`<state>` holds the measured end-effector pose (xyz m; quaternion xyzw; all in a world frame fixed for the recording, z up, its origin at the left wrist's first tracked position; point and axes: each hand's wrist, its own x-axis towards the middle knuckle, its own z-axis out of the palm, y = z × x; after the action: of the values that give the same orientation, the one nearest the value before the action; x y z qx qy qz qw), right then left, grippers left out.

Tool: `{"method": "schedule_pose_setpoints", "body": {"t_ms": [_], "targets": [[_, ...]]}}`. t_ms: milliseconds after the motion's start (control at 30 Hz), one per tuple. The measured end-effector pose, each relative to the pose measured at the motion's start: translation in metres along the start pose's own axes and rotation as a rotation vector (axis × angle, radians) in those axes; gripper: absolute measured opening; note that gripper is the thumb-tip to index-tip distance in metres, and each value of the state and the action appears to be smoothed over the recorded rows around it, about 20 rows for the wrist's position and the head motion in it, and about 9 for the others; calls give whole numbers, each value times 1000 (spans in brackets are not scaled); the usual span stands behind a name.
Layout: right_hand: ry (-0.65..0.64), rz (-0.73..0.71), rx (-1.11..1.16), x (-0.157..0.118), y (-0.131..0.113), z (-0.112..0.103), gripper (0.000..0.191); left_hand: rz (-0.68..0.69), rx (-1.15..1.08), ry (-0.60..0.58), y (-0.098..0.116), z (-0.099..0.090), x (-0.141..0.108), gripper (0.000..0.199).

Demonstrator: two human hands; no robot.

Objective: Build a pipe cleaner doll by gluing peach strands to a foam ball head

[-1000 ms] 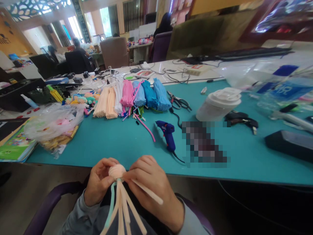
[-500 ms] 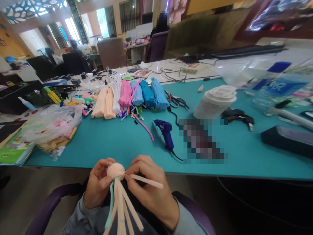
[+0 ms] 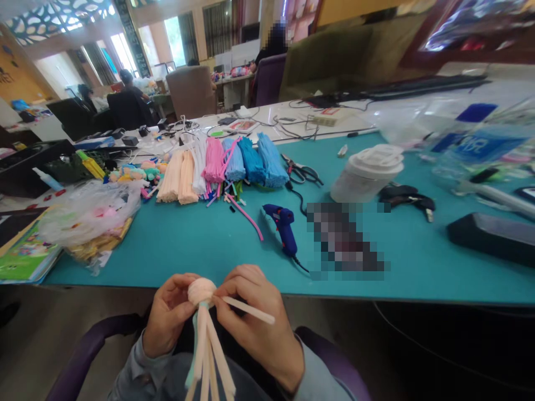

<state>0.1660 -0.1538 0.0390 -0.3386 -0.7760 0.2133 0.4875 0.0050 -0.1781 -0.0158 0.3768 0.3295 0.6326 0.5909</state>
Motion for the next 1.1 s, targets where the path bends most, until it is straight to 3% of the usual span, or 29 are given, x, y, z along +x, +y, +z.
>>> {"method": "schedule_pose_setpoints", "body": {"t_ms": [233, 567, 833, 1100], "targets": [[-29, -34, -43, -2, 3, 1, 17, -53, 19, -28, 0, 1, 0, 23], [-48, -48, -74, -4, 5, 4, 17, -87, 80, 67, 0, 4, 3, 23], [-51, -44, -83, -3, 4, 1, 16, -176, 62, 12, 3, 5, 4, 29], [-34, 45, -8, -2, 8, 5, 12, -208, 129, 148, 5, 10, 11, 26]]}}
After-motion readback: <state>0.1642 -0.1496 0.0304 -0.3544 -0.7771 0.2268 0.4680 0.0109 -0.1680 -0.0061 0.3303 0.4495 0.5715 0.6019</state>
